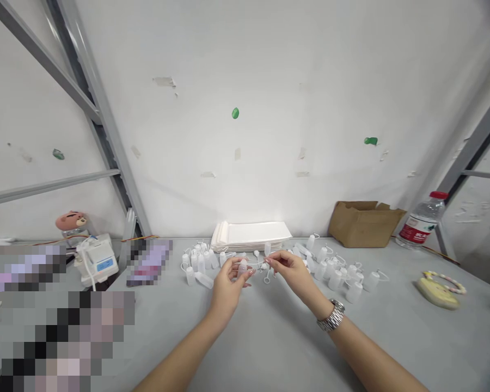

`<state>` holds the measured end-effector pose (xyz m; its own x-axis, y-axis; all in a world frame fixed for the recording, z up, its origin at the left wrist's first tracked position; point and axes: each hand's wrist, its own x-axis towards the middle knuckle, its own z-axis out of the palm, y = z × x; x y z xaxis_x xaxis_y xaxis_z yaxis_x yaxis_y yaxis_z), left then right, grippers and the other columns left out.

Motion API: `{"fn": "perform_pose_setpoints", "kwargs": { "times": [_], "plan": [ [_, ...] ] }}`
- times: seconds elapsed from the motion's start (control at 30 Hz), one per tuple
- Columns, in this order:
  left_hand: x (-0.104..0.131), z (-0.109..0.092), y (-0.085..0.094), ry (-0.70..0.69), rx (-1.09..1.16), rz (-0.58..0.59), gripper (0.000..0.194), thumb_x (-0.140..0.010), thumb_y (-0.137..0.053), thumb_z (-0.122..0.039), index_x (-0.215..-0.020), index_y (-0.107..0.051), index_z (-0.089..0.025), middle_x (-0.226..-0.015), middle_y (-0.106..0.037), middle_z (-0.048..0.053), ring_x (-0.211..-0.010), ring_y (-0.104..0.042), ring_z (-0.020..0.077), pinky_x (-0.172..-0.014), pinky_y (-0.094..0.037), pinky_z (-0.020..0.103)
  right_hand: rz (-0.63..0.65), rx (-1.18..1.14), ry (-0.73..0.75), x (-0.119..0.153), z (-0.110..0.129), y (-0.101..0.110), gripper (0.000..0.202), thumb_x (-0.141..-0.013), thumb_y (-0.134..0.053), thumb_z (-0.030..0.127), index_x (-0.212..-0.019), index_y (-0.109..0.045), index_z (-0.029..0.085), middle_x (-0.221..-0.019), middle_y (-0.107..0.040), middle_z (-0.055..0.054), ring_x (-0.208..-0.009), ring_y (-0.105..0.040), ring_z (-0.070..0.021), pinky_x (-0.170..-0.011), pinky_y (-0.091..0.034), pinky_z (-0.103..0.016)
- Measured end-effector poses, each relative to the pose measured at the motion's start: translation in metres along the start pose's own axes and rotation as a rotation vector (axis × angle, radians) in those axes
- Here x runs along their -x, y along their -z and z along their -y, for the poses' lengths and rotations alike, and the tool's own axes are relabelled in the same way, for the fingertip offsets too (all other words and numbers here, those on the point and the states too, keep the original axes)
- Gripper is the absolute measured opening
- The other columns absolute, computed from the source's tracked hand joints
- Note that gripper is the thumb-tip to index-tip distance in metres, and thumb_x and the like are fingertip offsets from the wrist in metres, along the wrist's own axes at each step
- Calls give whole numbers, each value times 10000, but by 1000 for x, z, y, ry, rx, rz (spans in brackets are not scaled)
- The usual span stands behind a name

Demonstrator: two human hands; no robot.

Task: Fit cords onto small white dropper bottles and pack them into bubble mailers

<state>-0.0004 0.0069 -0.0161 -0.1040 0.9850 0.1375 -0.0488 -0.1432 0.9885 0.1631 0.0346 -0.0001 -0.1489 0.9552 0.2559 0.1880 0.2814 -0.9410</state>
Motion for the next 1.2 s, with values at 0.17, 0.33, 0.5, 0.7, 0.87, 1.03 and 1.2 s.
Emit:
{"fn": "perform_pose_setpoints", "kwargs": {
  "times": [0.17,0.33,0.5,0.7,0.87,1.03,1.2],
  "plan": [
    [2,2,-1,-31,-55,-7,236,-679,-622,-294,-862,-525,-181,-874,-641,58,-831,-628,207,-586,-541,300,-9,23,-24,-1,-3,0,278,-702,-598,441,-713,-622,164,-655,-576,-16,-599,-507,-140,-572,-412,-270],
    [5,3,-1,-30,-64,1,198,-701,-600,-301,-855,-536,-193,-854,-654,38,-844,-633,203,-628,-540,306,-90,79,13,0,-4,1,279,-724,-577,436,-808,-636,177,-719,-580,-26,-644,-525,-159,-624,-431,-301],
    [11,6,-3,-124,-195,-18,191,-715,-593,-303,-879,-578,-206,-925,-615,45,-876,-607,205,-681,-520,302,-218,194,261,14,4,-11,236,-797,-522,387,-941,-636,239,-913,-543,-57,-862,-512,-194,-815,-407,-347],
    [17,5,-9,-191,-234,11,148,-715,-588,-267,-848,-604,-205,-916,-577,52,-873,-579,205,-619,-512,275,-46,32,154,23,8,-25,244,-778,-545,432,-864,-689,256,-874,-571,-46,-895,-516,-204,-824,-414,-338],
    [20,4,-10,-112,-155,-12,355,-693,-603,-223,-1031,-498,-238,-782,-550,-6,-819,-600,180,-605,-509,262,-20,-85,72,23,6,-26,200,-727,-613,408,-796,-694,239,-812,-577,-32,-826,-543,-193,-751,-443,-318],
    [23,-3,-12,-72,-90,16,543,-704,-597,-218,-1186,-350,-254,-717,-539,-42,-732,-627,160,-602,-520,272,-11,-97,67,23,6,-27,184,-711,-631,394,-748,-682,222,-802,-568,-30,-804,-543,-183,-722,-452,-300],
    [23,-8,-14,21,35,40,558,-667,-641,-239,-1158,-376,-244,-707,-543,-38,-724,-639,178,-590,-548,306,21,-53,113,21,3,-25,194,-711,-623,409,-727,-679,223,-822,-556,-32,-825,-532,-176,-767,-442,-297]
  ]
}}
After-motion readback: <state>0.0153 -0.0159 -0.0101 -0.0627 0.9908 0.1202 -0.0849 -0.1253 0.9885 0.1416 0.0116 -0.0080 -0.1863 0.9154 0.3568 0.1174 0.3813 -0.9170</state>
